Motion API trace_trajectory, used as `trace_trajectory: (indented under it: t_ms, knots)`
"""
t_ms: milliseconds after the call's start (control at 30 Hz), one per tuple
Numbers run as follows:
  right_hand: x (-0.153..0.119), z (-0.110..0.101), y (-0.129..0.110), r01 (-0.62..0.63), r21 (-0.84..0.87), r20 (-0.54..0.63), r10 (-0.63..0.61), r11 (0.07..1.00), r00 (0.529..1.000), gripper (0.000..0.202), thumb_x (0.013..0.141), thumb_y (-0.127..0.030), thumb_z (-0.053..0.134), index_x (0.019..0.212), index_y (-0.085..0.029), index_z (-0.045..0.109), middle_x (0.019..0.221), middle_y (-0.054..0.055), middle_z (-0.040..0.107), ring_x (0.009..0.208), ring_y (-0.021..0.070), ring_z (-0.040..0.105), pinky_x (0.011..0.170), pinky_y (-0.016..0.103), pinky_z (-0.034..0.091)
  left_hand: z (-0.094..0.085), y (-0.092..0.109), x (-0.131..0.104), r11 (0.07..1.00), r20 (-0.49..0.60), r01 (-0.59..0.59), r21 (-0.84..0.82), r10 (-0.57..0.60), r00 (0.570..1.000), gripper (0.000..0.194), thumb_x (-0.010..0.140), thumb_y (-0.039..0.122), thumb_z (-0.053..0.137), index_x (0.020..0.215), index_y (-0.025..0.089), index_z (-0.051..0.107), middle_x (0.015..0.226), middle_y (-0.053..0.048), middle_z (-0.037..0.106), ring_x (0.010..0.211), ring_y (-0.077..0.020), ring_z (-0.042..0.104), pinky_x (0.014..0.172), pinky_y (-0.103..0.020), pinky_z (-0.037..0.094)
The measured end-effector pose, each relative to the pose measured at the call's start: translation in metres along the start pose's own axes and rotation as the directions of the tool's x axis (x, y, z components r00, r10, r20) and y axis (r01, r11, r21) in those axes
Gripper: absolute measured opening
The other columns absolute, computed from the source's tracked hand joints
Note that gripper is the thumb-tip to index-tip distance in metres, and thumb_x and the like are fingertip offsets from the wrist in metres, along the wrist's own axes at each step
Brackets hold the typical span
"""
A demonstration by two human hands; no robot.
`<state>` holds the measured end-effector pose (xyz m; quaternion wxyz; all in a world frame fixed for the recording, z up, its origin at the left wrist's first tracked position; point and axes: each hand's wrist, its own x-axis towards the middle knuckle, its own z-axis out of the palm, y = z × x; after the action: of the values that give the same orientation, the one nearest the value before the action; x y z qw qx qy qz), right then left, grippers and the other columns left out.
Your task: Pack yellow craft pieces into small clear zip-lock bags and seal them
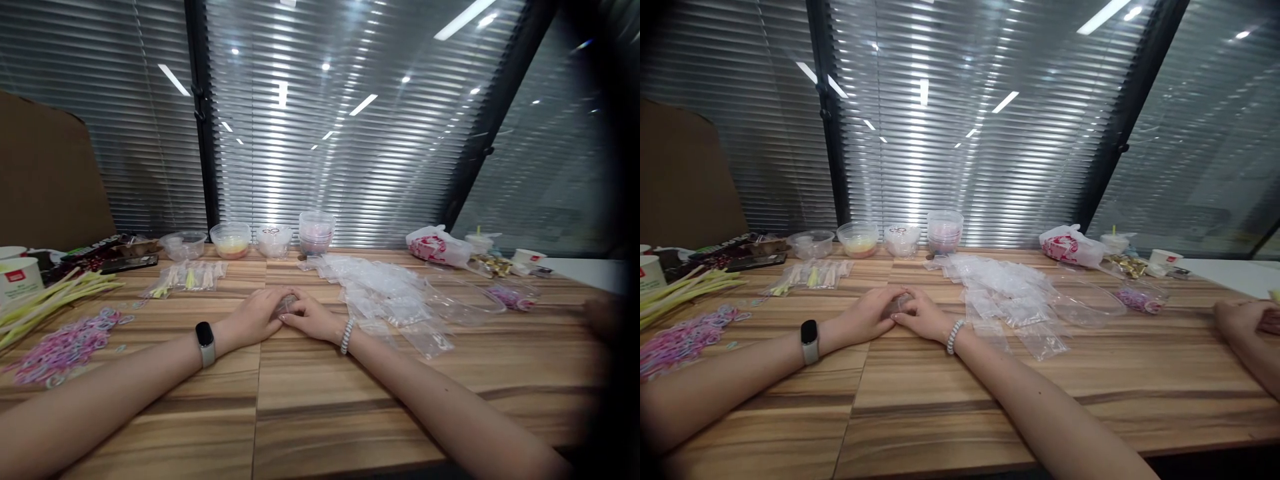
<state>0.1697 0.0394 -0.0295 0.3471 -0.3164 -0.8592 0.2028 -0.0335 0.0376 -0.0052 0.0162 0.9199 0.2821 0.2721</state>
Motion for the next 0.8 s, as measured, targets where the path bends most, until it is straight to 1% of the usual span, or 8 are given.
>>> trace_trajectory:
  t_ms: [133,267,433,667,800]
  knots:
    - [-0.001,0.000,0.000,-0.002,-0.012,0.009,0.002,1.000,1.000,0.030,0.090,-0.043,0.056,0.097,-0.020,0.074,0.139,0.006,0.043,0.127,0.0186,0.043,0.113,0.033,0.030,0.000,0.000,-0.001,1.000,-0.009,0.008,0.001,-0.008,1.000,0.055,0.081,0.021,0.057,0.133,0.024,0.041,0.133,-0.003,0.051,0.119,-0.0192,0.049,0.101,-0.036,0.039]
    - [0.000,-0.001,-0.002,-0.012,-0.010,0.015,0.012,1.000,1.000,0.031,0.090,-0.044,0.056,0.101,-0.021,0.073,0.140,0.006,0.043,0.127,0.0187,0.044,0.112,0.033,0.031,0.001,-0.001,-0.001,1.000,0.003,-0.009,0.004,0.009,1.000,0.055,0.081,0.019,0.056,0.134,0.024,0.041,0.133,-0.003,0.051,0.119,-0.0193,0.050,0.101,-0.036,0.039]
    - [0.001,-0.003,-0.009,0.008,0.003,0.003,-0.008,1.000,1.000,0.029,0.089,-0.042,0.058,0.092,-0.017,0.072,0.135,0.006,0.048,0.123,0.0179,0.047,0.110,0.032,0.034,0.001,-0.001,0.000,1.000,0.014,-0.016,-0.004,0.016,1.000,0.057,0.080,0.017,0.056,0.134,0.025,0.041,0.132,-0.002,0.052,0.116,-0.0189,0.051,0.099,-0.035,0.040]
    - [0.001,-0.006,-0.014,-0.031,-0.027,-0.011,0.031,0.999,0.999,0.026,0.090,-0.038,0.056,0.087,-0.015,0.068,0.128,0.006,0.053,0.118,0.0173,0.050,0.105,0.031,0.038,-0.002,0.001,0.000,0.999,-0.021,-0.044,-0.008,0.044,0.999,0.057,0.080,0.016,0.055,0.134,0.025,0.040,0.132,-0.003,0.050,0.120,-0.0184,0.047,0.103,-0.035,0.037]
    - [0.002,-0.006,-0.012,-0.037,-0.008,-0.006,0.037,0.999,0.999,0.028,0.091,-0.037,0.054,0.087,-0.015,0.070,0.123,0.007,0.056,0.114,0.0173,0.052,0.103,0.030,0.038,0.000,0.000,-0.001,0.999,-0.040,-0.017,0.029,0.019,0.999,0.056,0.080,0.017,0.055,0.134,0.023,0.039,0.132,-0.005,0.050,0.120,-0.0200,0.046,0.104,-0.037,0.037]
